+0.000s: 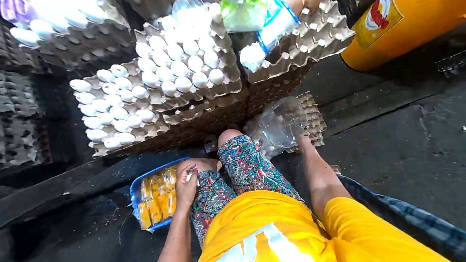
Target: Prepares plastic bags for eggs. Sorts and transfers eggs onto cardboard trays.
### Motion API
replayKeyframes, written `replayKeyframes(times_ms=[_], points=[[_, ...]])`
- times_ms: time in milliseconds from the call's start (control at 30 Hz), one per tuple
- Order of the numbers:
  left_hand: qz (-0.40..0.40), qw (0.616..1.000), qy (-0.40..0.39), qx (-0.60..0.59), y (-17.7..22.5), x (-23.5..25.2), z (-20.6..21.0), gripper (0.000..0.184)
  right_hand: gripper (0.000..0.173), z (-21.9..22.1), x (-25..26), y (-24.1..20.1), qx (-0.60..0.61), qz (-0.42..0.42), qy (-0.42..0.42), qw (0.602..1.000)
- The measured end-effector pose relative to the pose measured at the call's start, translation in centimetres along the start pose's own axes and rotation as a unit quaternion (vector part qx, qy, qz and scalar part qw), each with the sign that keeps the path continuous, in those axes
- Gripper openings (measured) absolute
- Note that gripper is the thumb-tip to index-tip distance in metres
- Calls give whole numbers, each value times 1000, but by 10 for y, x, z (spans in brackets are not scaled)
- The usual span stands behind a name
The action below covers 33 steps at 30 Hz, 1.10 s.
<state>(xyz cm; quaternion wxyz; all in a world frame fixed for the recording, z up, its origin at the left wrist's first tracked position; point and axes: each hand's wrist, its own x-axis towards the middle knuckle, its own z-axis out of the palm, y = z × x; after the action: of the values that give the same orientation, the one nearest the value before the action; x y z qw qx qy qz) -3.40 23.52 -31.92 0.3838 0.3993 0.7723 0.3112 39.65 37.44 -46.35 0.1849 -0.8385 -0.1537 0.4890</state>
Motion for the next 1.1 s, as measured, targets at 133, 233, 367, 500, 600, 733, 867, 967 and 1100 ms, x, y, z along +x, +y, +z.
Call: replayKeyframes(times_ms=[133,233,367,500,600,733,867,967,1100], points=[[-2,1000,10,-6,-7,1,-1,34,32,57,3,-9,-77,-85,-34,993],[-3,1000,20,-6,-9,-1,-3,34,30,74,-52,-46,-55,-264,-121,955],[-3,1000,12,-7,-10,-6,-8,36,35,57,-136,-88,-26,-427,-179,886],[36,999,19,5,-5,-16,-16,35,36,30,-149,-93,24,-467,-177,866],[49,997,43,-34,-13,-14,-11,33,35,16,-147,-105,56,-462,-154,872],[62,994,57,-68,-27,-7,-11,30,33,5,-152,-99,35,-439,-136,888],[-18,968,60,-244,-24,-9,-6,33,46,-24,-154,-74,-179,-449,-28,875],[-78,917,47,-388,-3,-27,-4,29,51,-38,-171,-59,-222,-524,91,817],[-78,902,6,-425,34,-58,-1,40,41,-32,-202,-55,-161,-636,64,752]])
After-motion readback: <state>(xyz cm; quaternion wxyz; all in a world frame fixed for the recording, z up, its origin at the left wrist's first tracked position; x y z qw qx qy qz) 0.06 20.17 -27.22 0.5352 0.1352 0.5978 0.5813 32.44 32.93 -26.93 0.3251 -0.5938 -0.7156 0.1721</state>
